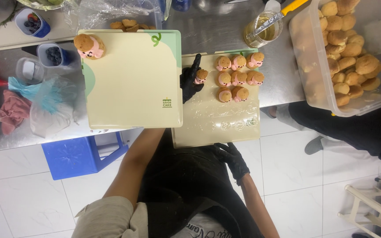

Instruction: Arrange small decorated cream pastries on a tray and place them into a refrigerator.

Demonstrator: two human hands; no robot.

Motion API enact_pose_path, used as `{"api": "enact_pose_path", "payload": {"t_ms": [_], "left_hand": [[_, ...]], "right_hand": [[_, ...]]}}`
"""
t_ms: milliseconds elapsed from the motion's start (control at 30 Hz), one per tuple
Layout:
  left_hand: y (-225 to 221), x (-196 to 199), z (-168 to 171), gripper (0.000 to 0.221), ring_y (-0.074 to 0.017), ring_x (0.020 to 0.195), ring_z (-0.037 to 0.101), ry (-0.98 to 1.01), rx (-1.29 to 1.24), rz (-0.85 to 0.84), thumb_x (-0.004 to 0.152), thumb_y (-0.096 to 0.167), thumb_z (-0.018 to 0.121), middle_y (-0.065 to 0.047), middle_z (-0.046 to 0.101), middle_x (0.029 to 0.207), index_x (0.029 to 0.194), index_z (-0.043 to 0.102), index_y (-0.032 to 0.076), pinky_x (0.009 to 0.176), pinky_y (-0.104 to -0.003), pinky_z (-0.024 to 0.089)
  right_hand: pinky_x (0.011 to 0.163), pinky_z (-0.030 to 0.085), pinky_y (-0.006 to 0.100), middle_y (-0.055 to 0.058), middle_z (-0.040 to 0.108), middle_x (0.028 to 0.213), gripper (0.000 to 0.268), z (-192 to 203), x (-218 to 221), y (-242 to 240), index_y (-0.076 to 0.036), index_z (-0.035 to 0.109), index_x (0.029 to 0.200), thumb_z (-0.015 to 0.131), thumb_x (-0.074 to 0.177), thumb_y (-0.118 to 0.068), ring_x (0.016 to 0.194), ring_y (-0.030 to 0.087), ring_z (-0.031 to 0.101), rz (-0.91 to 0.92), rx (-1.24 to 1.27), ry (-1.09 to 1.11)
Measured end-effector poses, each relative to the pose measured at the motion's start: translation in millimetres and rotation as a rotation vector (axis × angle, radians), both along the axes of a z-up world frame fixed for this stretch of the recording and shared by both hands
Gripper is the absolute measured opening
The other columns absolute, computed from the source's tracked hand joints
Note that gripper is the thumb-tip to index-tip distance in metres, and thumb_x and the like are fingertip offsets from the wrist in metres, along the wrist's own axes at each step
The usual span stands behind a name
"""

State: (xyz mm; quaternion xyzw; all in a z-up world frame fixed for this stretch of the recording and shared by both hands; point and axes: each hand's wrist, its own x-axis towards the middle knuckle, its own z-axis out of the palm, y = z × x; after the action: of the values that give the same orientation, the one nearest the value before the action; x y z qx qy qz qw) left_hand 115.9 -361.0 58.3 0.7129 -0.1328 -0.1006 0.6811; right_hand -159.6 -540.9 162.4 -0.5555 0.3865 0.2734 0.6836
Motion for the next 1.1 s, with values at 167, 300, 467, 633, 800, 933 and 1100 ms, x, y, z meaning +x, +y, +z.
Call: {"api": "enact_pose_path", "payload": {"t_ms": [167, 300, 467, 633, 800, 933, 1100], "left_hand": [[-2, -1, 1, 0.089, -0.0233, 0.1, 0.061, -0.092, 0.027, 0.061, 0.092, 0.012, 0.072, -0.009, 0.063, 0.126, 0.168, 0.027, 0.017, 0.084, -0.035, 0.054], [-4, -1, 1, 0.09, -0.023, 0.098, 0.061, -0.166, 0.054, 0.1, 0.09, 0.011, 0.074, -0.009, 0.062, 0.122, 0.166, 0.027, 0.016, 0.084, -0.035, 0.054], [-7, -6, 0, 0.091, -0.0227, 0.096, 0.061, -0.252, 0.09, 0.145, 0.087, 0.011, 0.076, -0.008, 0.061, 0.117, 0.165, 0.028, 0.014, 0.084, -0.034, 0.054], [-12, -12, -1, 0.093, -0.0223, 0.094, 0.06, -0.341, 0.126, 0.187, 0.084, 0.01, 0.078, -0.008, 0.061, 0.112, 0.163, 0.029, 0.012, 0.083, -0.034, 0.053], [0, -26, -9, 0.078, -0.0217, 0.097, 0.063, -0.317, 0.221, 0.19, 0.086, 0.009, 0.082, -0.008, 0.065, 0.113, 0.151, 0.04, 0.009, 0.087, -0.033, 0.056], [-8, -40, -7, 0.068, -0.0189, 0.093, 0.067, -0.098, 0.136, 0.102, 0.091, 0.01, 0.083, -0.006, 0.068, 0.11, 0.146, 0.044, 0.01, 0.086, -0.031, 0.06], [-19, -80, 51, 0.109, -0.0271, 0.097, 0.066, -0.073, 0.158, -0.041, 0.083, 0.013, 0.077, -0.015, 0.068, 0.116, 0.166, 0.007, 0.007, 0.089, -0.037, 0.056]], "right_hand": [[0.108, 0.052, 0.039, 0.015, 0.06, 0.146, 0.078, 6, 2, 1, -0.01, 0.033, 0.158, 0.066, 0.09, -0.032, 0.133, 0.03, 0.059, 0.022, -0.018, -0.022], [0.106, 0.053, 0.038, 0.015, 0.06, 0.145, 0.078, -5, -3, -2, -0.01, 0.032, 0.158, 0.066, 0.09, -0.03, 0.132, 0.03, 0.06, 0.008, -0.009, -0.02], [0.105, 0.053, 0.04, 0.017, 0.06, 0.145, 0.08, -12, -6, -3, -0.009, 0.03, 0.158, 0.067, 0.089, -0.027, 0.131, 0.032, 0.06, -0.032, 0.028, -0.033], [0.105, 0.053, 0.039, 0.017, 0.059, 0.146, 0.08, -7, -3, -2, -0.01, 0.029, 0.159, 0.067, 0.09, -0.025, 0.132, 0.031, 0.059, -0.041, 0.025, -0.012], [0.109, 0.048, 0.036, 0.016, 0.058, 0.147, 0.086, -27, -21, -11, -0.011, 0.024, 0.16, 0.069, 0.087, -0.017, 0.135, 0.026, 0.056, -0.057, 0.115, -0.08], [0.11, 0.047, 0.034, 0.013, 0.061, 0.147, 0.077, -16, -19, -22, -0.012, 0.034, 0.157, 0.067, 0.088, -0.014, 0.134, 0.024, 0.059, 0.083, 0.056, -0.029], [0.094, 0.053, 0.029, 0.003, 0.071, 0.134, 0.05, 71, 36, -11, -0.019, 0.059, 0.144, 0.069, 0.095, -0.021, 0.1, 0.015, 0.068, 0.657, -0.564, 0.044]]}}
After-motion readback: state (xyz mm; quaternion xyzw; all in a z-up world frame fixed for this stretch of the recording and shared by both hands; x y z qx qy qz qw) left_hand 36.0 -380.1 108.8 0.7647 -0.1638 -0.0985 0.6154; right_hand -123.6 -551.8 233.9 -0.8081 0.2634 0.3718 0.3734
